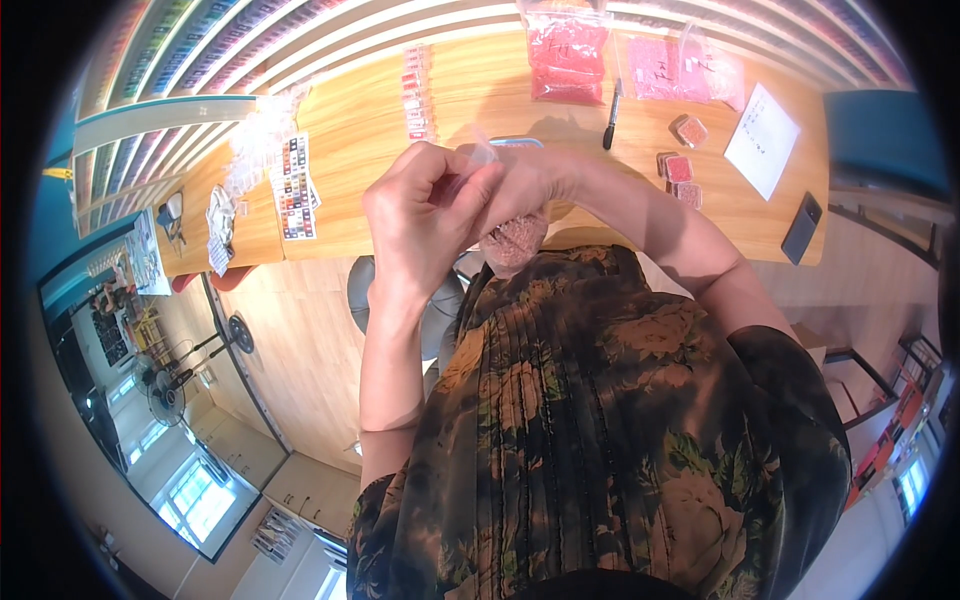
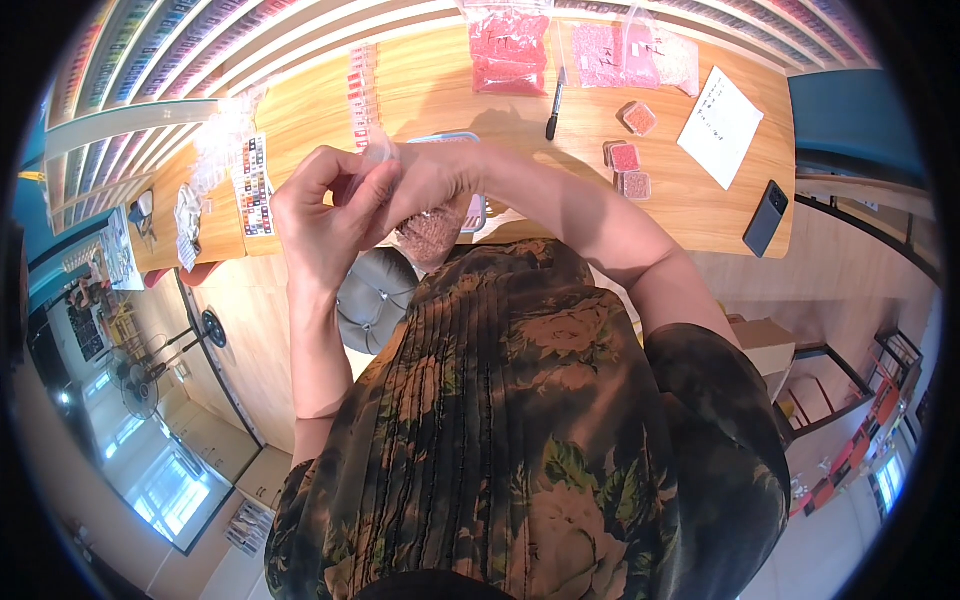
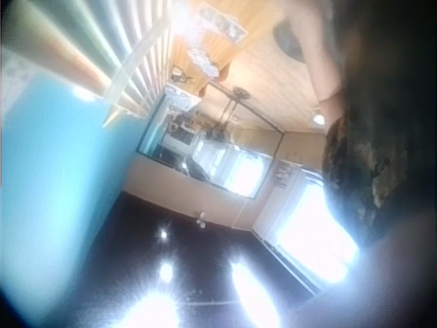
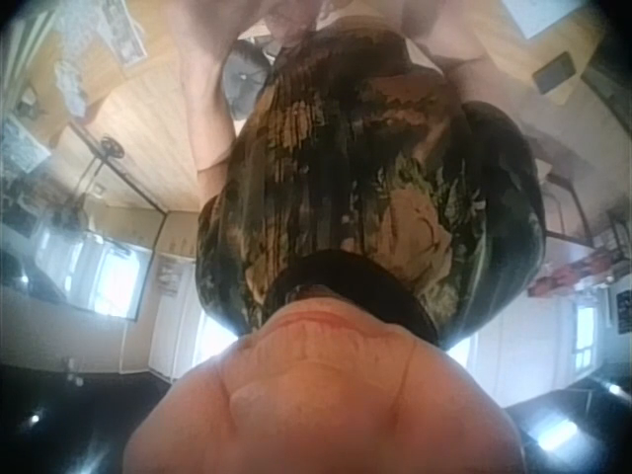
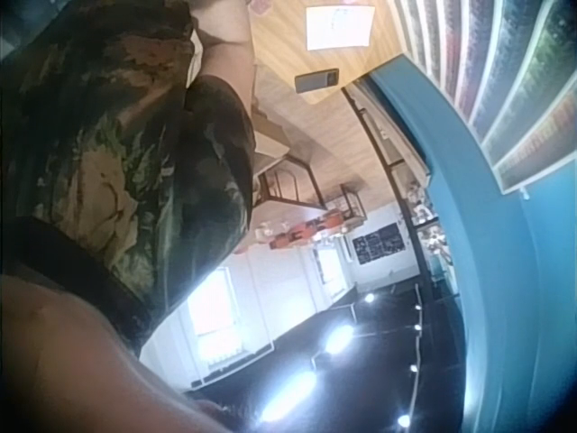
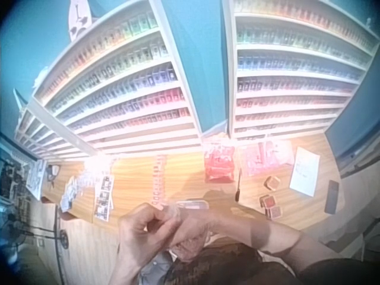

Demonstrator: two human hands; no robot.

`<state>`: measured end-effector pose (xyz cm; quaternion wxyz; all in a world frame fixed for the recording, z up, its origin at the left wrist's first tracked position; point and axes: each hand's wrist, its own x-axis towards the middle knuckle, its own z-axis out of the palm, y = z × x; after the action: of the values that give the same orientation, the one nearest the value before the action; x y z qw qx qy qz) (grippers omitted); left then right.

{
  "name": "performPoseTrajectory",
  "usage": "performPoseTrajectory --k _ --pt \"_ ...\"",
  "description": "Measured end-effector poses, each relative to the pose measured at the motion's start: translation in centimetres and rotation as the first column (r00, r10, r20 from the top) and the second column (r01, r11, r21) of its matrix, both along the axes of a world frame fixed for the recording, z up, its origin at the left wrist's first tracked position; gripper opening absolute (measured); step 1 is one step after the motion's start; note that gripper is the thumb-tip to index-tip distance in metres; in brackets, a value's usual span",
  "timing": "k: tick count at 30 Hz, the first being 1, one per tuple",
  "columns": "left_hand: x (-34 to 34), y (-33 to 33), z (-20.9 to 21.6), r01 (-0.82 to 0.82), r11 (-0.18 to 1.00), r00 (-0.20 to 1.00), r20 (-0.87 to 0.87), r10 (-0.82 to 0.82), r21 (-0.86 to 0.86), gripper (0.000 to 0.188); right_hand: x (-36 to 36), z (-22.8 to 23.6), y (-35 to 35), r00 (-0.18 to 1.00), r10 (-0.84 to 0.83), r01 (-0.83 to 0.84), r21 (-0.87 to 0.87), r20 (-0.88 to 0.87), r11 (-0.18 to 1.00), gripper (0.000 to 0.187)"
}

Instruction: The person packs small pink items from a plastic basket into a clear zip-top bag. They handle the items one by one, placing them into the bag and then sealing it. The person then writes on a piece of paper with a pen and places the sealed bag into a wooden cabinet.

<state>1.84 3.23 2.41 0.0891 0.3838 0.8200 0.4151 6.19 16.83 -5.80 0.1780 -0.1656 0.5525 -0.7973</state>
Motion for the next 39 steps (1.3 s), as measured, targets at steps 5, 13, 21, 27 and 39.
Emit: performPoseTrajectory --k 5,13,21,27,39 --pt "-0.1 -0.2 -0.1 0.025 1.000 1.000 0.013 -0.025 -0.005 0.022 0.3 0.3 -0.3 0.992 -0.091 0.095 0.043 -0.083 0.995 0.029" --pt "-0.7 -1.9 0.1 -0.086 0.996 0.993 0.082 0.086 -0.004 0.027 0.0 -0.1 0.0 0.985 -0.166 0.168 0.054 -0.047 0.984 0.016" --pt "-0.6 -2.7 0.1 -0.157 0.980 0.961 0.208 0.179 -0.121 0.016 -0.3 -1.0 -1.3 0.971 -0.214 0.214 -0.013 -0.105 0.977 0.015" --pt "-1.2 -3.3 -1.2 -0.099 0.986 0.956 0.263 0.131 -0.131 0.009 0.0 -2.0 -1.3 0.985 -0.161 0.163 0.031 -0.056 0.986 0.038" --pt "-2.5 -4.7 1.3 0.172 0.983 0.700 0.711 -0.073 -0.068 0.010 0.0 -0.1 -0.2 0.988 0.117 -0.134 0.172 0.105 0.976 0.028"
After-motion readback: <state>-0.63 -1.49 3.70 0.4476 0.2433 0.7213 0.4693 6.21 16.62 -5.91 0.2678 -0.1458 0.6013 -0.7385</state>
